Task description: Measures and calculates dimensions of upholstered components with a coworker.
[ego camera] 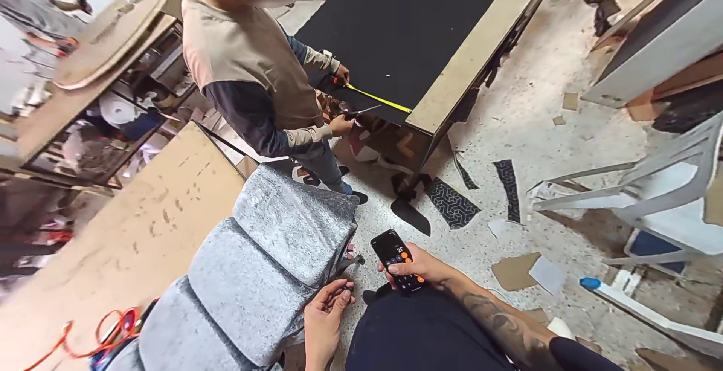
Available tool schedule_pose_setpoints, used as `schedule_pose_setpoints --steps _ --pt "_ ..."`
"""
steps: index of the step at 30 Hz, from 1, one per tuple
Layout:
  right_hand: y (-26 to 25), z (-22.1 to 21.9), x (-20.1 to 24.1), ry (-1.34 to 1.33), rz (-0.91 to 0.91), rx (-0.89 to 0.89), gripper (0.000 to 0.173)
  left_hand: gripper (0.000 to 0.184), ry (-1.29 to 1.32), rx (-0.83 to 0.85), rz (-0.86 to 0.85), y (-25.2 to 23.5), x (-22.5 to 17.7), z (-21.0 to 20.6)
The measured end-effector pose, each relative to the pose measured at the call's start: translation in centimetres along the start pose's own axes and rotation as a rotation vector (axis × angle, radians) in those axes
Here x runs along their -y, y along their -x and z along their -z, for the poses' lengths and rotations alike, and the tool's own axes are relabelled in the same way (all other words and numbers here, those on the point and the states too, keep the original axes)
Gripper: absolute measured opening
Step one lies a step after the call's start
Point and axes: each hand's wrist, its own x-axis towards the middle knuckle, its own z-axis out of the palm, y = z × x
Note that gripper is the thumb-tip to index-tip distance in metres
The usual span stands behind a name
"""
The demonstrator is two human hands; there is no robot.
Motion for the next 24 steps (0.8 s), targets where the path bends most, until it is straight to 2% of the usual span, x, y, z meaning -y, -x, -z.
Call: schedule_pose_setpoints --steps 11,14,18,21,24 --pt "0.2 0.2 0.2 0.01 -0.015 -0.016 0.048 0.027 -0.02 0.01 0.009 0.0 -0.3 -0.4" --pt "0.5 0.4 -0.2 -0.167 0.002 0.01 0.051 0.025 0.151 -0.001 0.014 -0.4 -0.4 0.4" --pt "1.8 1.4 0.7 -0.46 0.058 -0.054 0.056 0.026 0.411 -0.212 0.089 -1.0 -1.1 4.8" --pt "3.4 3.7 2.7 -0.39 0.115 -0.246 0.067 0.031 0.49 -0.404 0.098 -0.7 -1.3 10.2" --pt "5.0 6.3 5.1 -0.387 0.277 -0.467 0.062 0.038 0.65 -0.528 0.015 0.4 -1.6 15.9"
